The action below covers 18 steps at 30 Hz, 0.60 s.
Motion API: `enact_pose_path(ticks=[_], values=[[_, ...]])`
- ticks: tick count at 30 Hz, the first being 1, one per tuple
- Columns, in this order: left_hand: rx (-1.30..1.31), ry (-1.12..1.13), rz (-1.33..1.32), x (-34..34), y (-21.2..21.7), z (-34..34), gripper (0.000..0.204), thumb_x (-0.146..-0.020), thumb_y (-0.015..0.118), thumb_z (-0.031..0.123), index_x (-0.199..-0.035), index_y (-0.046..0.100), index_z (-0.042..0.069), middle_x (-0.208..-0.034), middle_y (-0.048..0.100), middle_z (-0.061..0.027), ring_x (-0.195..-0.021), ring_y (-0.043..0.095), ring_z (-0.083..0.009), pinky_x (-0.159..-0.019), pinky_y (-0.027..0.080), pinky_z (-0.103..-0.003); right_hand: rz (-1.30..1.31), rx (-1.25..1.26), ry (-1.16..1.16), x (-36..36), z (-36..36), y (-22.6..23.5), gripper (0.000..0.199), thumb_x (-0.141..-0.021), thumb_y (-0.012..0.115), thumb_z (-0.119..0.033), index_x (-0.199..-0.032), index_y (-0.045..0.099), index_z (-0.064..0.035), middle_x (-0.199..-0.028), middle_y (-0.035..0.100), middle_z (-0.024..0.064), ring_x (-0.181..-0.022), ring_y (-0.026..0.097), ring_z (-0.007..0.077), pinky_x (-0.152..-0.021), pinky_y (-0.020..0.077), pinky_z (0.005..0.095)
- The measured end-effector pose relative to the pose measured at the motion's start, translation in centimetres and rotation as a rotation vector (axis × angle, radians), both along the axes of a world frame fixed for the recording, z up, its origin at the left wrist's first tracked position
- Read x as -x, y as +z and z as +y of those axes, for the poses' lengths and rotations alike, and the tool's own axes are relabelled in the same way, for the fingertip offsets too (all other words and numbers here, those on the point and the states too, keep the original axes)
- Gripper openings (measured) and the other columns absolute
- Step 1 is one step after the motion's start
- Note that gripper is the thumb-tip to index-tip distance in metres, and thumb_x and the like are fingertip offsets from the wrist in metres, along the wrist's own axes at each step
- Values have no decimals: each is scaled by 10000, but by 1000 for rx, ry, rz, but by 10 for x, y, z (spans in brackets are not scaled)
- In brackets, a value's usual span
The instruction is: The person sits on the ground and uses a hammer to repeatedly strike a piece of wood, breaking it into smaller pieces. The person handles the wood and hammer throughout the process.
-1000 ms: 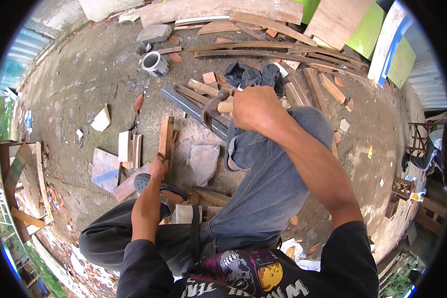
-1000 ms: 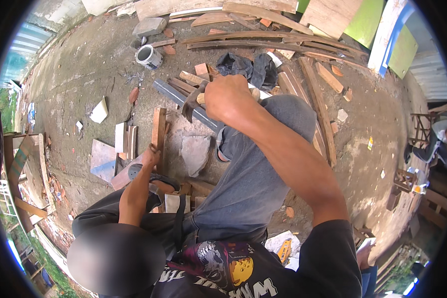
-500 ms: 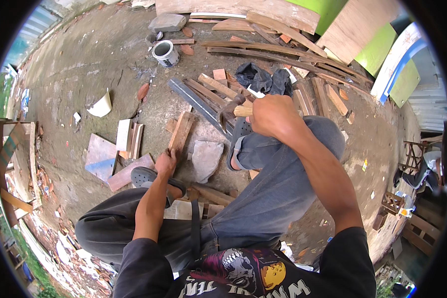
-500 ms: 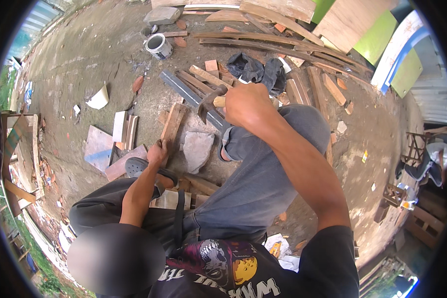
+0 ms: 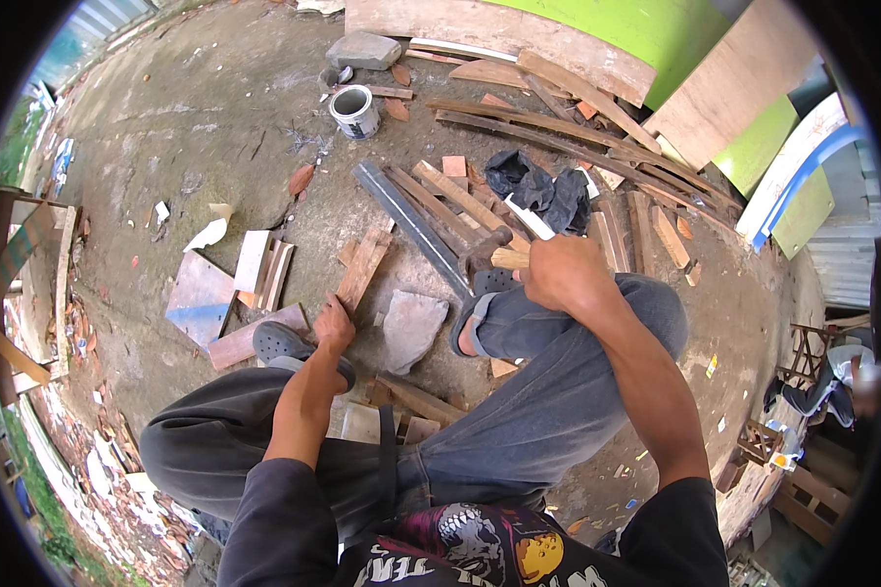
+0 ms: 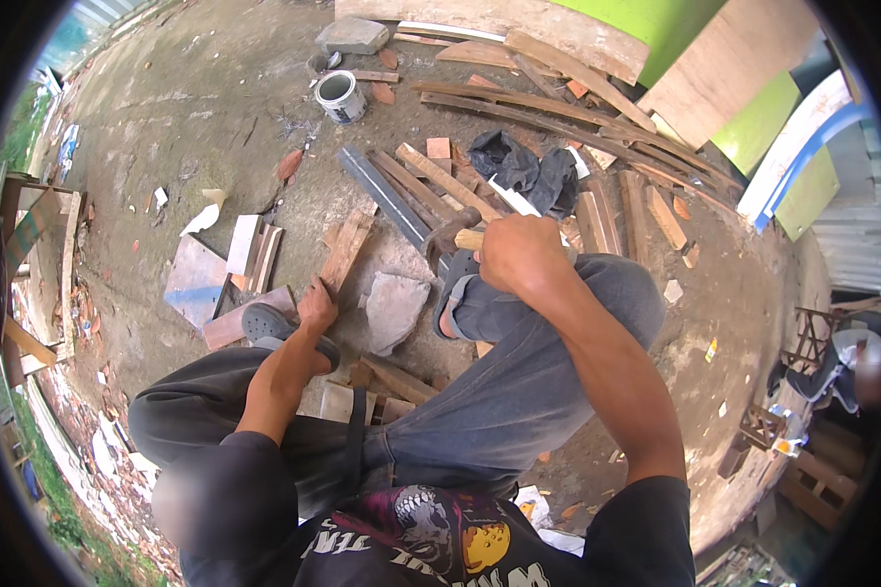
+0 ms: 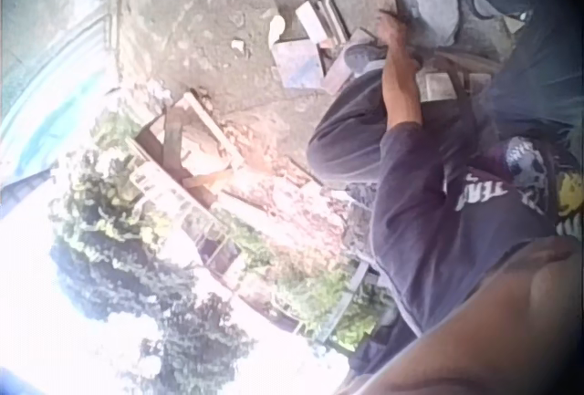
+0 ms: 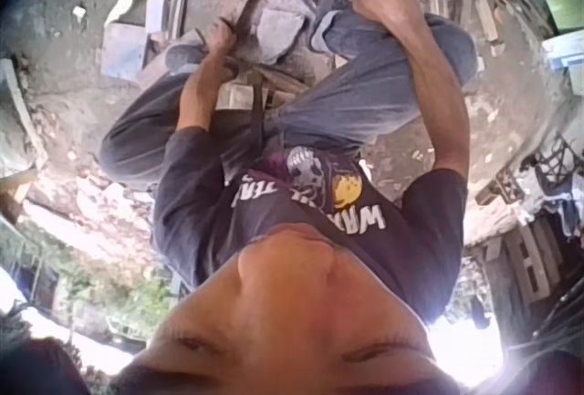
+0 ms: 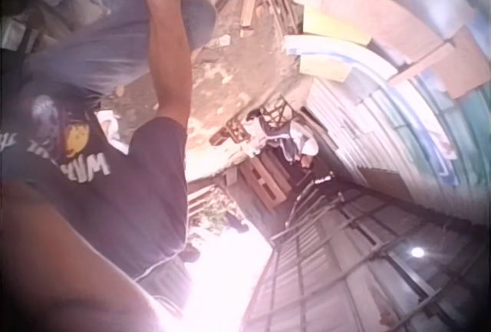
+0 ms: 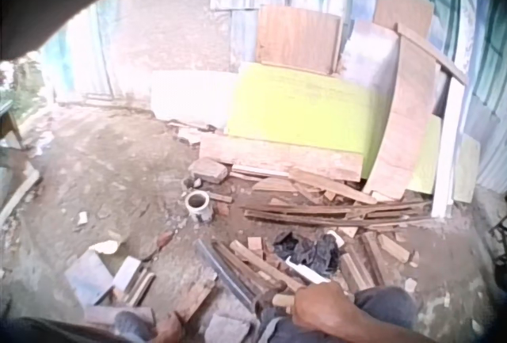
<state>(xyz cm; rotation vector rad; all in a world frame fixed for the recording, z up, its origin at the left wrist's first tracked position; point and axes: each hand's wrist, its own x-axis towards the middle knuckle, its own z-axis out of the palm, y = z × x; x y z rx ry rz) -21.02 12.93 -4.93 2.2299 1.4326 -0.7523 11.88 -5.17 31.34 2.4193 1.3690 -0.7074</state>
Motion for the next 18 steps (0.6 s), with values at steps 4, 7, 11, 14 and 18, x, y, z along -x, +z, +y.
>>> enact_pose_path(ticks=[4,7,11,14,18], values=[[224,-70,-1,5,21,35,1121,-792,777,298,-1576,29,12,-1264,610,-259,-1113,638,-392,-937,521,-466,8,-10,-13,-2,-4,-1,440,-876,691,-413,-839,737,23,-821,717,221,-826,718,368,-734,559,457],[244,-64,-35,15,18,50,1167,-789,784,323,-1572,-20,0,-1263,616,-267,-1102,646,-388,-933,519,-464,-3,-23,3,0,1,-2,446,-873,696,-416,-831,737,26,-810,713,226,-815,715,376,-729,556,462],[95,-32,-35,-4,31,13,1134,-799,776,314,-1575,8,8,-1294,590,-249,-1142,618,-405,-933,514,-483,-1,-15,-11,1,-1,-4,458,-874,694,-419,-821,727,35,-794,704,243,-798,709,397,-727,553,470],[-70,45,-92,5,10,-6,1088,-807,773,325,-1570,66,11,-1330,542,-231,-1194,576,-426,-935,506,-512,-13,17,3,6,4,-6,443,-879,693,-410,-835,724,30,-795,706,236,-795,711,389,-724,552,461],[194,62,-170,-2,7,13,1011,-794,757,496,-1501,256,-25,-1286,593,-266,-1170,600,-419,-966,495,-478,-47,89,20,6,-1,-14,399,-886,693,-391,-864,729,6,-811,723,203,-813,724,355,-724,551,437]])
